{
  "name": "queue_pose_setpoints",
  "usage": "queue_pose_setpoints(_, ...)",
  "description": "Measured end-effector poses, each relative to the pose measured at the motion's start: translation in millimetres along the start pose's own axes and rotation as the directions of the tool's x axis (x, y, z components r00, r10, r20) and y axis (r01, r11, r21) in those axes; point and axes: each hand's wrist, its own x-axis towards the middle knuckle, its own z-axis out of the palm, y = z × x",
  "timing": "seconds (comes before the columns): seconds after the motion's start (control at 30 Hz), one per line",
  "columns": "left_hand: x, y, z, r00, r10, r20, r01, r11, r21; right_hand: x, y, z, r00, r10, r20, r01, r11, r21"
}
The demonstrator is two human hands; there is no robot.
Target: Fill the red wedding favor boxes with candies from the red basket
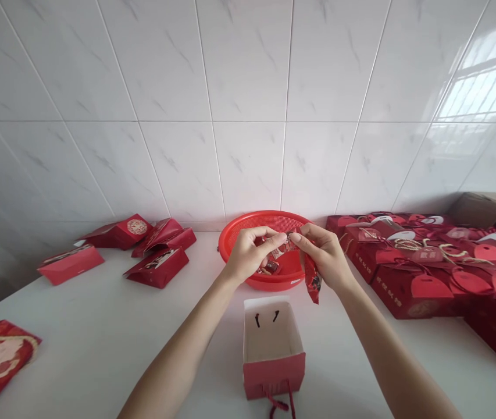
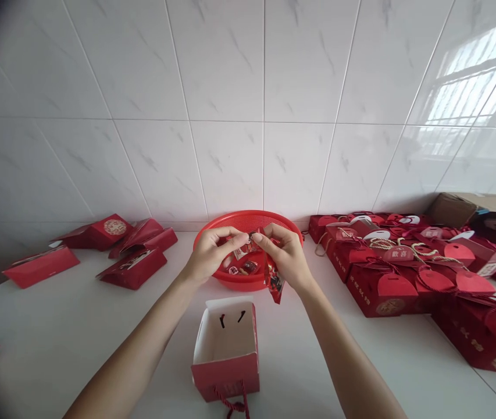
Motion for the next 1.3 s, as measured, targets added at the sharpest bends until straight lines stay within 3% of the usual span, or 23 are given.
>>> queue_pose_setpoints(0.23, 0, 0, 4.0, 0.999, -0.049, -0.019, 0.045, 0.985, -0.165, -3, 2, 5, 0.999, -0.006, -0.044, 0.011, 0.994, 0.107)
queue_pose_setpoints(0.73, -1, -1, 3.3, 0.996, 0.082, -0.028, -0.085, 0.986, -0.142, -2, 0, 6, 0.997, -0.002, -0.077, 0.016, 0.984, 0.176)
queue_pose_setpoints(0.97, 0, -4, 6.7, 0.999, -0.006, -0.036, -0.003, 0.971, -0.239, -3, 3, 10, 0.994, 0.049, -0.098, -0.024, 0.969, 0.244)
queue_pose_setpoints(1.3, 5, -8, 5.2, 1.000, -0.023, 0.017, 0.026, 0.967, -0.252, 0, 10, 12, 0.993, 0.075, -0.094, -0.042, 0.947, 0.319)
